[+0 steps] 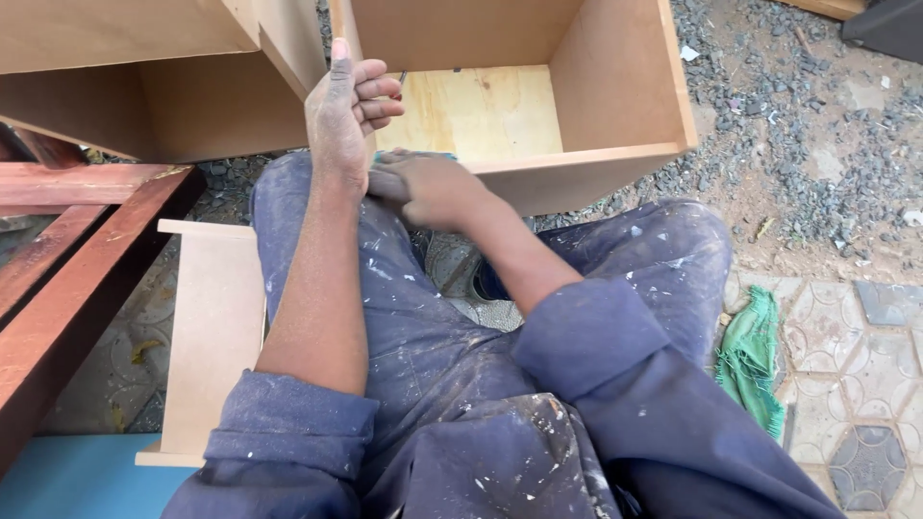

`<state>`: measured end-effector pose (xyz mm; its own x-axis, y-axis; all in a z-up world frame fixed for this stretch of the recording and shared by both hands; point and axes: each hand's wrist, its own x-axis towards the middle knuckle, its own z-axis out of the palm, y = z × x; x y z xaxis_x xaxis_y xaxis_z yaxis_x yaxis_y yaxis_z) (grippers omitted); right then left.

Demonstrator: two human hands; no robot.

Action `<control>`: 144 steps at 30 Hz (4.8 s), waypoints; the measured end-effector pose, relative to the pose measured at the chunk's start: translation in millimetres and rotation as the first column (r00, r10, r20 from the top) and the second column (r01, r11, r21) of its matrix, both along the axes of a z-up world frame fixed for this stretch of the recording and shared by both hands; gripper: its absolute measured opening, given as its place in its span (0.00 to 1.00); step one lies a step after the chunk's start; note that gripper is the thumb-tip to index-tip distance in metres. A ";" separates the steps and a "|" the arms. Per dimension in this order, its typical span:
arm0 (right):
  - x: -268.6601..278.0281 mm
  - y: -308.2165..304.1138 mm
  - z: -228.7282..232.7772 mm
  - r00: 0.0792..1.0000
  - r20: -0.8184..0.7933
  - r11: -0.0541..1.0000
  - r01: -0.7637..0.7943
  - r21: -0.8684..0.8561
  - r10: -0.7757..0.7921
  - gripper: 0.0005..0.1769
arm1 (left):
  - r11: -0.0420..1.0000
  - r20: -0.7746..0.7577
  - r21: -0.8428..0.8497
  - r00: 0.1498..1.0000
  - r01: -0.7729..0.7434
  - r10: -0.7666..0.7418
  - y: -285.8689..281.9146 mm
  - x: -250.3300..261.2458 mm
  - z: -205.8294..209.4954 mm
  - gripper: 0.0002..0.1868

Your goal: Sanding the edges and interior of a wooden box using a sanding block to smooth the surfaces.

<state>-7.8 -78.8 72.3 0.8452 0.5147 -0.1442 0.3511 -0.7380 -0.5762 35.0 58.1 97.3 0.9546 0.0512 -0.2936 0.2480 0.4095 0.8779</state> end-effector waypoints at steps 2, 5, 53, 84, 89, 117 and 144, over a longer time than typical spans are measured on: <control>6.1 -13.1 6.7 0.996 0.017 0.997 -0.083 0.006 0.082 0.24 | 1.000 -0.009 0.015 1.000 -0.004 0.004 -0.3 -0.8 8.4 0.38; 21.2 -72.1 -7.2 0.992 -0.037 0.987 -0.127 -0.102 0.123 0.23 | 0.999 -0.028 0.043 0.999 -0.025 0.027 1.7 -3.7 11.8 0.39; -93.0 -157.9 44.5 0.711 0.036 0.693 0.695 -0.190 -0.703 0.34 | 0.668 -0.276 0.469 0.814 0.578 -0.511 -17.5 10.1 -60.6 0.25; -67.5 -154.9 -6.2 0.802 0.193 0.729 0.596 -0.337 -0.566 0.21 | -0.158 -0.367 0.928 0.759 0.336 -0.538 -51.5 -37.5 -65.5 0.22; -55.7 -191.5 -4.6 0.731 0.244 0.624 0.676 -0.392 -0.638 0.25 | -0.238 -0.384 0.923 0.748 0.302 -0.541 -56.6 -36.5 -66.4 0.22; -32.4 -132.6 12.8 0.734 -0.071 0.703 0.612 -0.362 -0.675 0.46 | -0.303 -0.420 0.904 0.755 0.301 -0.504 -65.3 -38.0 -63.7 0.24; -78.7 -111.1 32.6 0.543 -0.036 0.536 0.836 0.116 -0.839 0.42 | 0.216 -0.182 0.928 0.876 0.303 -0.446 -52.9 -72.0 -45.7 0.26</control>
